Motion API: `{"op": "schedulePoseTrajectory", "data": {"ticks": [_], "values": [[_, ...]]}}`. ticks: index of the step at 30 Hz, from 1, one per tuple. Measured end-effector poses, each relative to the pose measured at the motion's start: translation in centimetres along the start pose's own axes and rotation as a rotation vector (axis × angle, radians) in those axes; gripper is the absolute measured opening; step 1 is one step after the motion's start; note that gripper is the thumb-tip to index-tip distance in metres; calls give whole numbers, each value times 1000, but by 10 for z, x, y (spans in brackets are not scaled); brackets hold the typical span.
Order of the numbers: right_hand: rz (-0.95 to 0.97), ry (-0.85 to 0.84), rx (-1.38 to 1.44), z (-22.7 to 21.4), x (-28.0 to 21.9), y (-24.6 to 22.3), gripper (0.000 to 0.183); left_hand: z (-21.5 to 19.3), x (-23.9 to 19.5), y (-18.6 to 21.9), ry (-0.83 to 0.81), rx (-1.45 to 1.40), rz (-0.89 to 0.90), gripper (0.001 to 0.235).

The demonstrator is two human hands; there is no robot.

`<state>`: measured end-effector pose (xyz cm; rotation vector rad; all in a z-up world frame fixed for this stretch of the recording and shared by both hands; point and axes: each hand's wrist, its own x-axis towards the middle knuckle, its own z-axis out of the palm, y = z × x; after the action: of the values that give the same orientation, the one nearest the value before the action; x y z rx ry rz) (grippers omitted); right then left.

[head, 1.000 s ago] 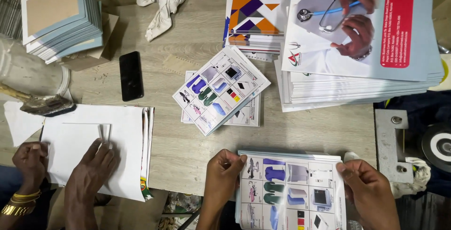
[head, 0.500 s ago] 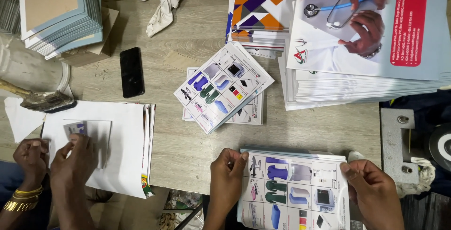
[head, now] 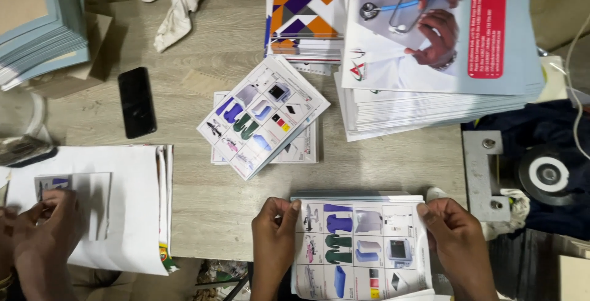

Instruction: Workers in a print shop are finishing booklets by applying adhesive to spines and wiping edges before stacking.

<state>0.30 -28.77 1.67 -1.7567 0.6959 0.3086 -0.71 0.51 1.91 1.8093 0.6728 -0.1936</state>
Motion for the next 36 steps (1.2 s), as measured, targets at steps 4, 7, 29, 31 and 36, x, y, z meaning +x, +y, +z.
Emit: {"op": "schedulePoseTrajectory", "data": {"ticks": [4, 7, 29, 31, 36], "values": [[-121, -37, 33, 2, -3, 2, 36, -1, 1, -2, 19, 15, 16, 29], [-122, -53, -3, 1, -2, 7, 36, -1, 2, -8, 26, 25, 27, 29], [-85, -7, 158, 12, -7, 16, 27, 0, 2, -9, 62, 14, 26, 28], [-83, -41, 187, 10, -5, 16, 29, 0, 2, -10, 62, 5, 38, 28], [-37, -1, 325, 18, -5, 14, 15, 0, 4, -14, 60, 1, 40, 27]]}}
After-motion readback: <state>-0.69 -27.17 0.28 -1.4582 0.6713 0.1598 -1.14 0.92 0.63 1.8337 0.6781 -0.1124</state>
